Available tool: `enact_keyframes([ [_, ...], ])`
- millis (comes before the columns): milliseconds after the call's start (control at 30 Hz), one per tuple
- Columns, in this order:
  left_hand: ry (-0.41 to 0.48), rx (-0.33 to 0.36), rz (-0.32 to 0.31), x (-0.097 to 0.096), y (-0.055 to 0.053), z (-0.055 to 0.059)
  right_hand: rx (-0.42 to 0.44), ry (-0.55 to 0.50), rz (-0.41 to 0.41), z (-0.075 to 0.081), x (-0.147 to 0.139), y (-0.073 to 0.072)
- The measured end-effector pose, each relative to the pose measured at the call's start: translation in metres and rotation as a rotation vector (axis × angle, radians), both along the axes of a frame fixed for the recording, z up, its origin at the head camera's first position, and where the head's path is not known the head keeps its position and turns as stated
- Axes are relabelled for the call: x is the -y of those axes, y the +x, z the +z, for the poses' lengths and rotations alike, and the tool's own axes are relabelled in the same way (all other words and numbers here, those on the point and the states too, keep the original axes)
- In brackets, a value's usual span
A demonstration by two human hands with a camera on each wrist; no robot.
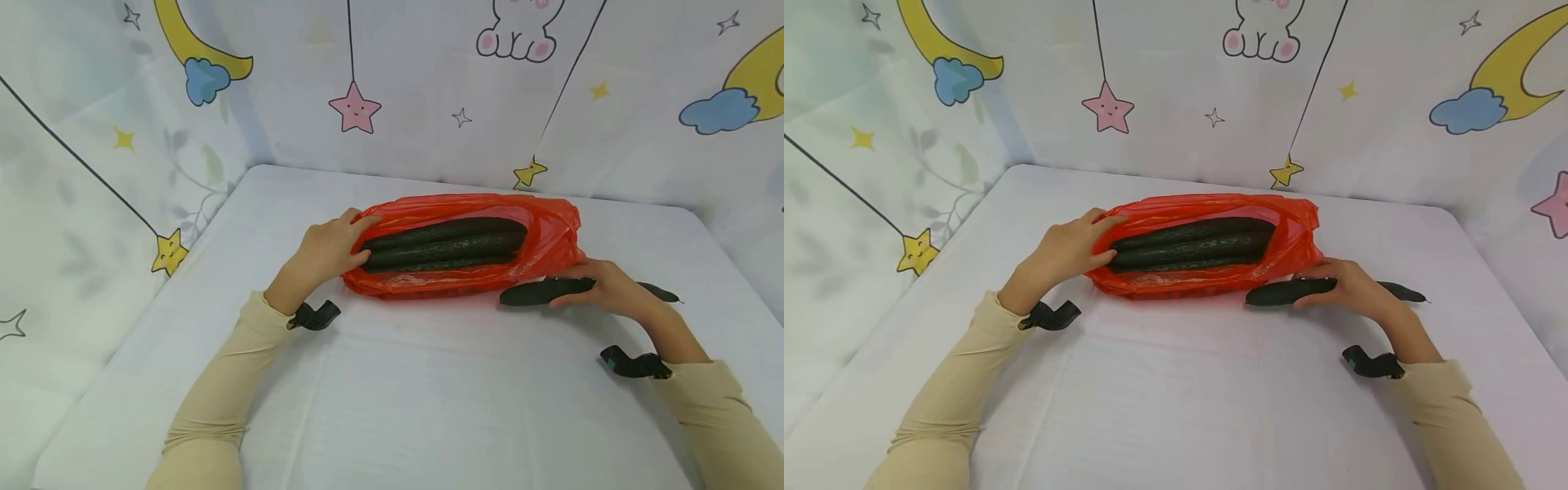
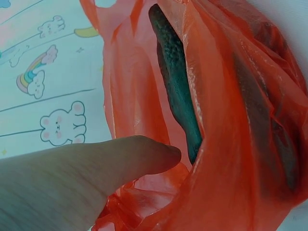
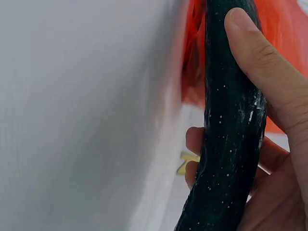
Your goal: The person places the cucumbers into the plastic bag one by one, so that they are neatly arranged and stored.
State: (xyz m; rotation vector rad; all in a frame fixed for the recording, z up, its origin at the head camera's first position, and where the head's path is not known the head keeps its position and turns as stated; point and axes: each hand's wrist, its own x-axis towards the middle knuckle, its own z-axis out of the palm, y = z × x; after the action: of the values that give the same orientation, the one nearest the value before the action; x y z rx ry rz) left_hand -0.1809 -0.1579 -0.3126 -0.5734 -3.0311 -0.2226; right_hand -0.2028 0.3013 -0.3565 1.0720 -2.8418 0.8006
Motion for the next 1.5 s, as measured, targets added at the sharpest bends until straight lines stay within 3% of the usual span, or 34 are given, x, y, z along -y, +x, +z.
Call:
enact_keyframes([
  [133,0.001,-0.004,-0.005,0.000,0.000,0.000,-0.039,-0.025,0.078,0.001,0.010,0.005],
  [367,0.003,-0.007,-0.007,0.001,-0.001,-0.001,-0.012,-0.036,0.164,0.007,0.028,0.017],
  [700,0.003,-0.019,-0.010,0.001,0.000,0.002,-0.026,0.036,0.208,0.020,0.050,0.036],
  [1033,0.001,-0.016,-0.006,0.002,0.001,0.002,0.016,0.015,0.311,0.036,0.076,0.052],
  [1233,0.014,-0.024,-0.011,0.002,0.001,0.000,-0.040,-0.001,0.389,0.041,0.090,0.058],
  [1500,0.014,-0.039,-0.016,0.001,0.001,0.001,-0.105,0.052,0.400,0.051,0.107,0.072],
])
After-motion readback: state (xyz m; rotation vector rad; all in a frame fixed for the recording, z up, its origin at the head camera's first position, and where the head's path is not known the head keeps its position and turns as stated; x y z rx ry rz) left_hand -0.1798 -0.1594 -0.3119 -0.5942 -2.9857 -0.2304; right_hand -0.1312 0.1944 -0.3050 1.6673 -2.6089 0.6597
